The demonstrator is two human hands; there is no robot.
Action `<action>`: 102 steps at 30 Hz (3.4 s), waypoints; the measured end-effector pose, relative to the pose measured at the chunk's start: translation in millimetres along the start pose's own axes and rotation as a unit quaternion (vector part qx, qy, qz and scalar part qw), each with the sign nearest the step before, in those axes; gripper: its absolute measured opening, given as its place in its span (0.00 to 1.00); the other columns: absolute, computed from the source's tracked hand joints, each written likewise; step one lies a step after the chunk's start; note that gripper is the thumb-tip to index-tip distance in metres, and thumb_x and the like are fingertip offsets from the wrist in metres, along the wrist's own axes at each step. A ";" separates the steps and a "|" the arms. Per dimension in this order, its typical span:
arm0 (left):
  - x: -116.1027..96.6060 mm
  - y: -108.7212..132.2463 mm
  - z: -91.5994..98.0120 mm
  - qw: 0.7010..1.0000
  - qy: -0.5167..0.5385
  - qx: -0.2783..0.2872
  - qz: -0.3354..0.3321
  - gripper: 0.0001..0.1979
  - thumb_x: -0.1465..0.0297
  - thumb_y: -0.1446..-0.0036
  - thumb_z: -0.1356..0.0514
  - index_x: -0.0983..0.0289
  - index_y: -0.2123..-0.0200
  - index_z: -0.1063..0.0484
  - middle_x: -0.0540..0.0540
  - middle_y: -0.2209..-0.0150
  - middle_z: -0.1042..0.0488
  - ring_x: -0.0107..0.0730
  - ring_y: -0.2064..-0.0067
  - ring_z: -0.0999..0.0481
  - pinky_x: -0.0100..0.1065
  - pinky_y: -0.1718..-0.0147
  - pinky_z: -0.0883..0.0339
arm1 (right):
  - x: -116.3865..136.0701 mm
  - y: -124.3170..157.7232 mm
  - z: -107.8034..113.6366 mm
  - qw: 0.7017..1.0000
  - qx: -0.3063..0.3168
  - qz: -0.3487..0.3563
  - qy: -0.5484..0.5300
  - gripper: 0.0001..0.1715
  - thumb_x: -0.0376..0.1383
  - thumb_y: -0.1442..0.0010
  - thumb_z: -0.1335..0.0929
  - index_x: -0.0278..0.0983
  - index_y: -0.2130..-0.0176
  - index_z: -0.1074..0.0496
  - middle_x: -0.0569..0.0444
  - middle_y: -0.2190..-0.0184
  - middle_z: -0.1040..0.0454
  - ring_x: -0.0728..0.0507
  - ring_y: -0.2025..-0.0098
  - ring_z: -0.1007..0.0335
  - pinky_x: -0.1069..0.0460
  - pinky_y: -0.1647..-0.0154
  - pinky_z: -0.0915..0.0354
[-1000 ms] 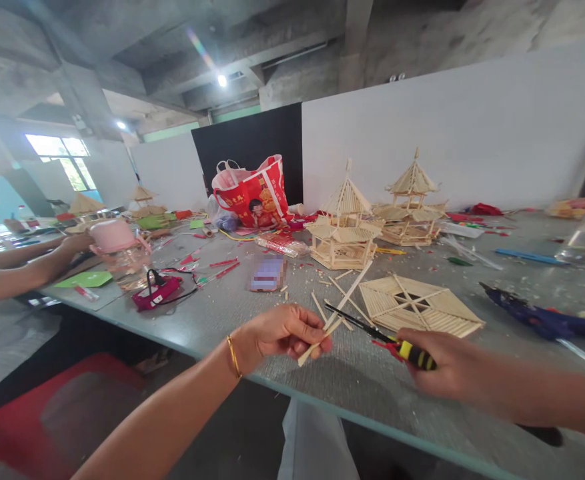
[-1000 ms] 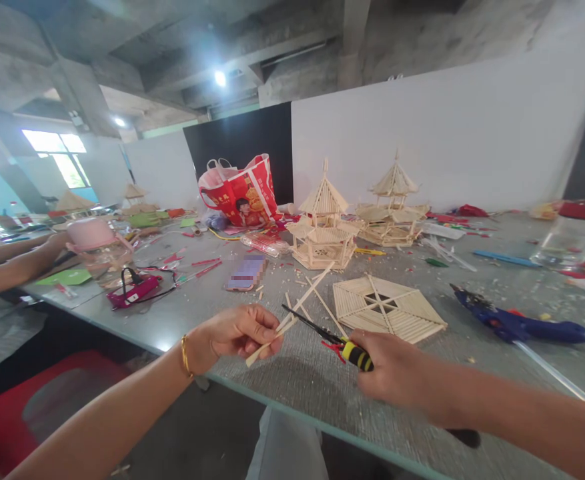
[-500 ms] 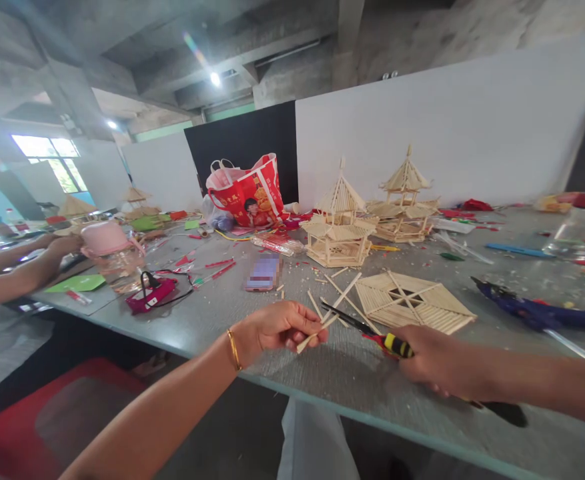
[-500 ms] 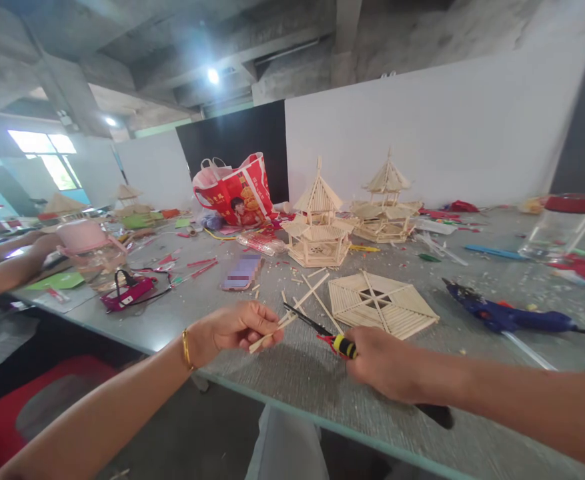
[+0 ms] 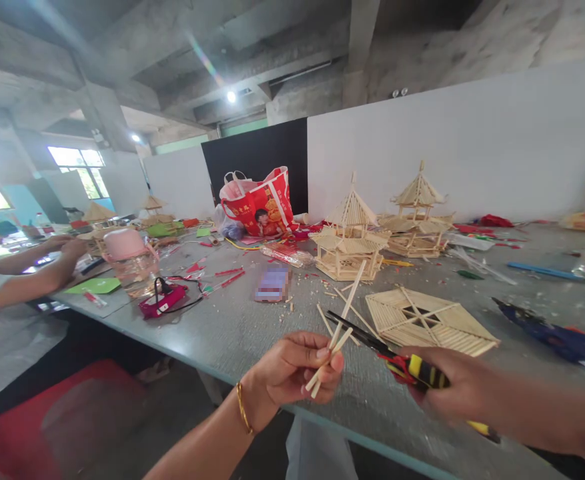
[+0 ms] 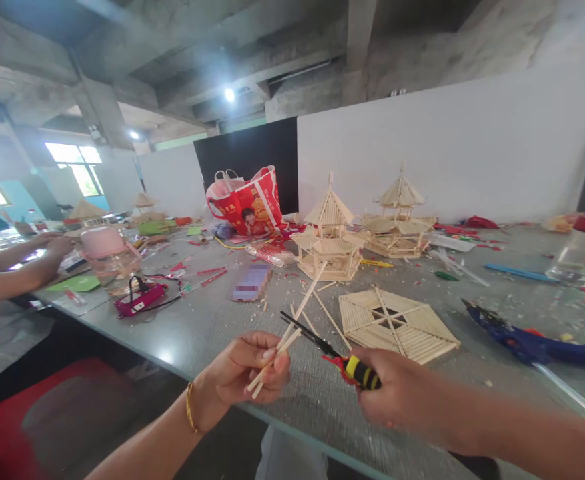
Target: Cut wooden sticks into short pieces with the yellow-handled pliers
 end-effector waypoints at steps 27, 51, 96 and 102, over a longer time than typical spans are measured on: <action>-4.7 -2.6 -2.8 0.997 0.015 -0.047 0.064 0.07 0.72 0.53 0.38 0.72 0.74 0.30 0.49 0.82 0.40 0.16 0.83 0.48 0.21 0.87 0.58 | 15.0 12.9 12.4 0.997 -0.051 0.018 0.061 0.17 0.42 0.54 0.35 0.38 0.63 0.28 0.50 0.64 0.24 0.39 0.60 0.31 0.49 0.60 0.36; -106.9 -6.6 57.9 0.876 -0.401 -0.268 0.009 0.08 0.68 0.50 0.41 0.69 0.72 0.31 0.48 0.79 0.35 0.15 0.82 0.45 0.24 0.83 0.52 | -31.2 2.5 -17.8 0.966 -0.019 -0.200 -0.164 0.07 0.36 0.62 0.35 0.40 0.83 0.42 0.60 0.94 0.44 0.50 0.92 0.49 0.56 0.92 0.52; -60.3 -94.7 77.8 0.731 -0.618 -0.287 -0.034 0.05 0.70 0.53 0.41 0.66 0.76 0.32 0.48 0.81 0.30 0.25 0.78 0.28 0.26 0.77 0.35 | -46.1 -12.8 38.7 0.937 -0.331 0.016 -0.111 0.12 0.45 0.51 0.37 0.39 0.70 0.36 0.59 0.85 0.34 0.48 0.81 0.39 0.53 0.79 0.46; -67.1 -92.8 62.2 0.777 -0.557 -0.293 0.026 0.05 0.74 0.53 0.40 0.67 0.79 0.33 0.49 0.82 0.29 0.24 0.79 0.28 0.26 0.77 0.33 | -58.7 -21.5 41.2 0.930 -0.314 0.026 -0.188 0.12 0.43 0.52 0.35 0.39 0.69 0.35 0.59 0.85 0.32 0.48 0.82 0.39 0.53 0.82 0.46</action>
Point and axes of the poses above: each hand's wrist, its own y-axis away from the middle knuckle, its own z-axis out of the back of the hand, x = y × z, the point moved 4 cm from there along -y, towards the middle knuckle
